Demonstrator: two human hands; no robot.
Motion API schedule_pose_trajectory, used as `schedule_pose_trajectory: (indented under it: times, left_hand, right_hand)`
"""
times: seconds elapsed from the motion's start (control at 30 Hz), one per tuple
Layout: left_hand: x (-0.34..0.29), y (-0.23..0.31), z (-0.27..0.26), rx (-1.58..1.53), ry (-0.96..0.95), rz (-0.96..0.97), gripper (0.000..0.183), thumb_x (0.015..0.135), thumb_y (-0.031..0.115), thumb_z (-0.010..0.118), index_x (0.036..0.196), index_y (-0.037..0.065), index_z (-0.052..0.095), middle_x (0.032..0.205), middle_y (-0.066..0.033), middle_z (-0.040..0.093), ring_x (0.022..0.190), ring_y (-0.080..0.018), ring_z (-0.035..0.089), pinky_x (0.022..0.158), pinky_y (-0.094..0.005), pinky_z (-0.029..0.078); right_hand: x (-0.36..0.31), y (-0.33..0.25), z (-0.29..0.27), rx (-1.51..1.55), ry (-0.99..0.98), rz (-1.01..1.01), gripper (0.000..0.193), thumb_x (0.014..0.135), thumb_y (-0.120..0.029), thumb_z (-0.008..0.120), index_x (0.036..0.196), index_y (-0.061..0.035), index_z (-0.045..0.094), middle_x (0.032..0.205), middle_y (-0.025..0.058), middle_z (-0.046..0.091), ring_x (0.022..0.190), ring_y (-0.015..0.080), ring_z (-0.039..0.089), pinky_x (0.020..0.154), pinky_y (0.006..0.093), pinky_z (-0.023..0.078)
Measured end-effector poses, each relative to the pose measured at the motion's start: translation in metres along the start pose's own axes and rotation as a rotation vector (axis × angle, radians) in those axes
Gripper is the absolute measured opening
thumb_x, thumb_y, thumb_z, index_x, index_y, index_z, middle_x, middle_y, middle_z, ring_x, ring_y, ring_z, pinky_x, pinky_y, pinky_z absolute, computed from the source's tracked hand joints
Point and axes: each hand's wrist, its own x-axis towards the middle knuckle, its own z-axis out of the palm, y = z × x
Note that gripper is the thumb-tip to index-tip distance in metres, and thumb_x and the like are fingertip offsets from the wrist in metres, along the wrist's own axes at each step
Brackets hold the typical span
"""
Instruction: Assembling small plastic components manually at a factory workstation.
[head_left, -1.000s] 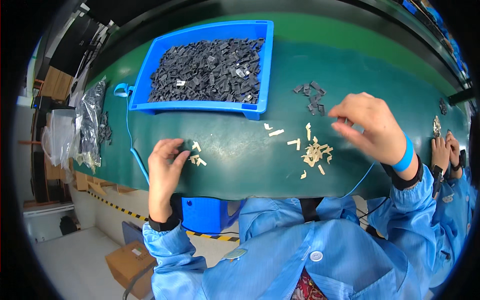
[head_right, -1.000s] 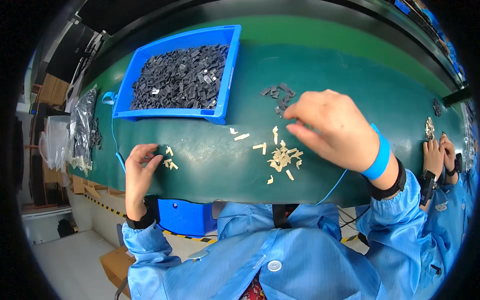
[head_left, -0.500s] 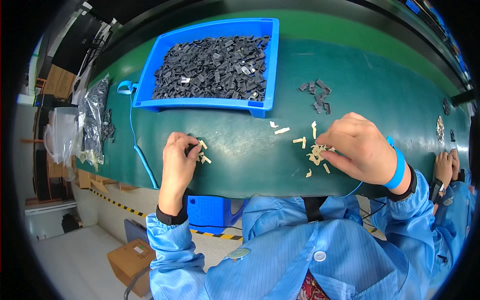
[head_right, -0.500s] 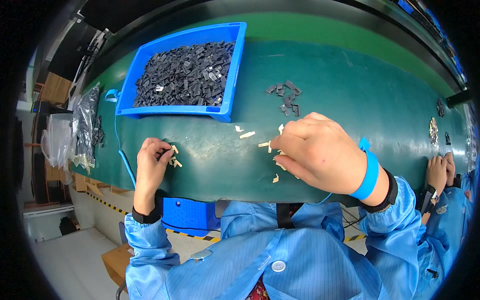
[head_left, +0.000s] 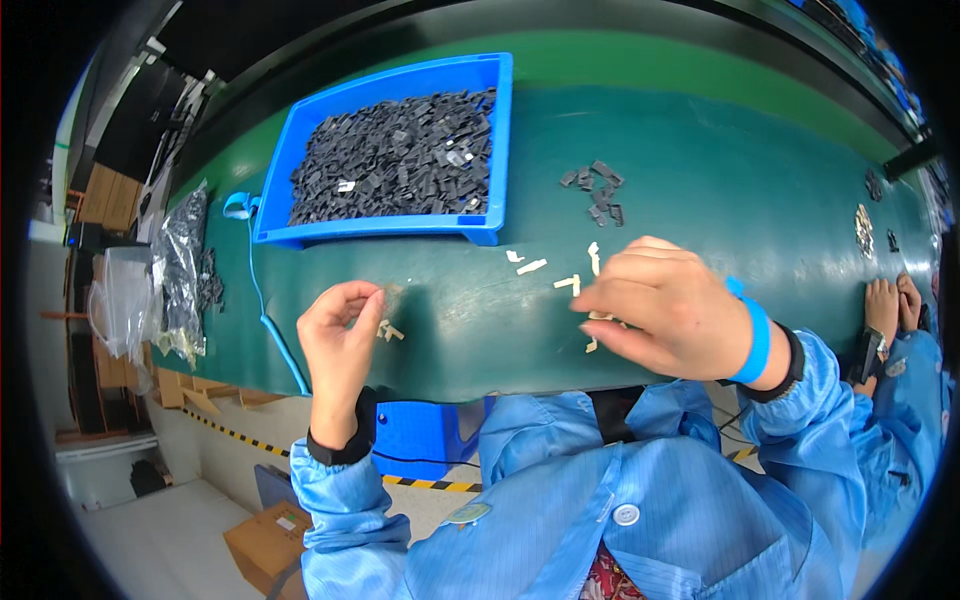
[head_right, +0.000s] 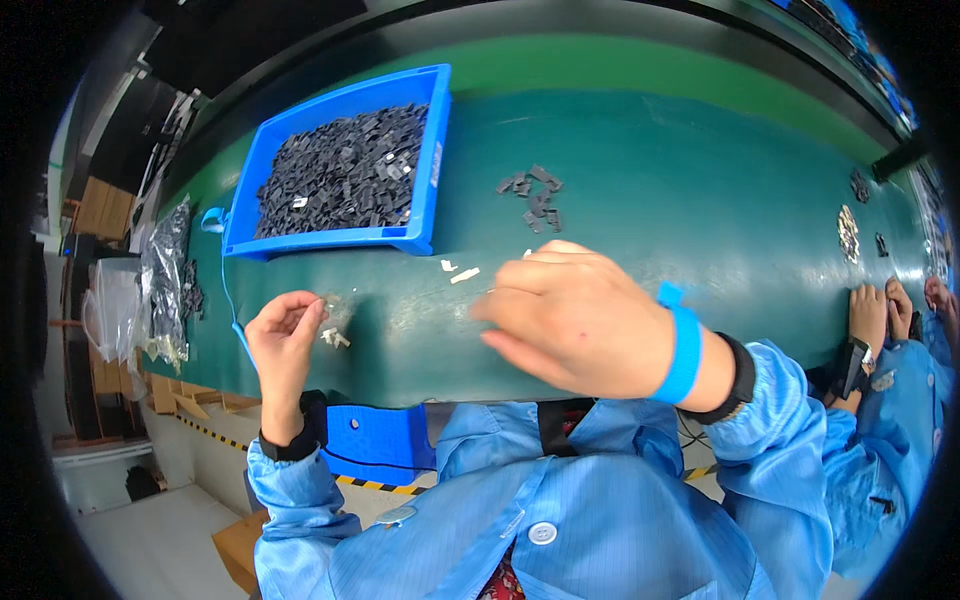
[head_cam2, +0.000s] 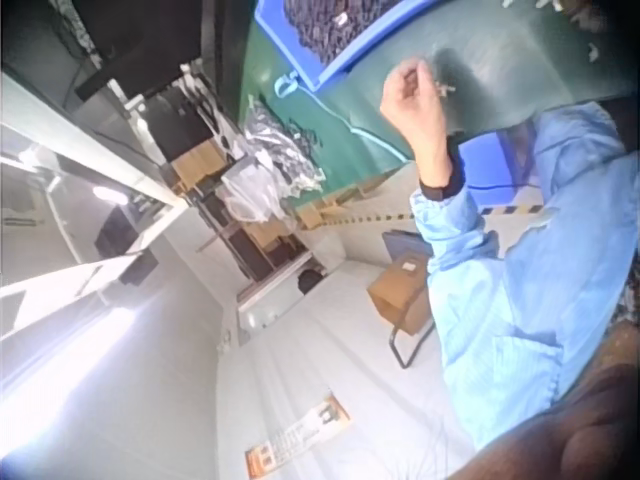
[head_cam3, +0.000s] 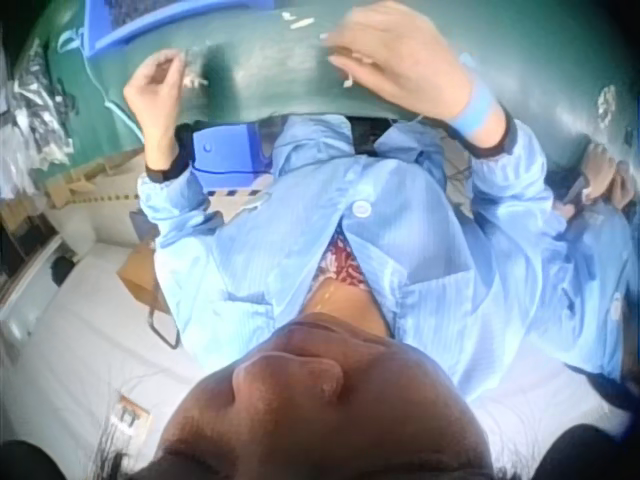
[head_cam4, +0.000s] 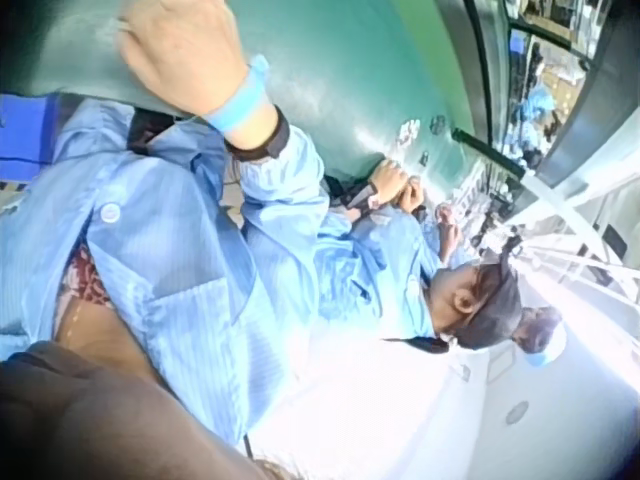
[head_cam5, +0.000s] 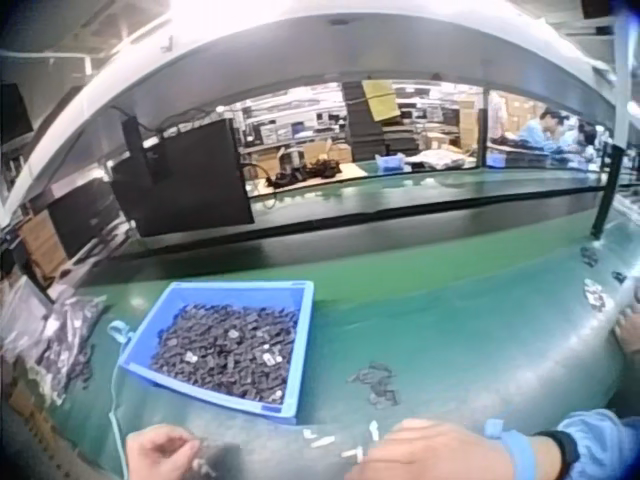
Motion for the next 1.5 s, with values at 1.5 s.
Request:
schedule_pose_trajectory:
  times: [1.5]
  left_hand:
    - [-0.054, 0.108, 0.09, -0.474, -0.196, 0.122, 0.008, 0.074, -0.004, 0.06, 0.082, -0.007, 0.06, 0.074, -0.0119, 0.061, 0.063, -0.0129, 0.06, 0.056, -0.0206, 0.047]
  right_hand:
    - [-0.018, -0.012, 0.0, -0.136, 0.276, -0.11, 0.016, 0.064, -0.009, 0.066, 0.078, -0.0031, 0.062, 0.068, 0.0015, 0.05, 0.053, 0.0134, 0.045, 0.052, 0.0281, 0.03]
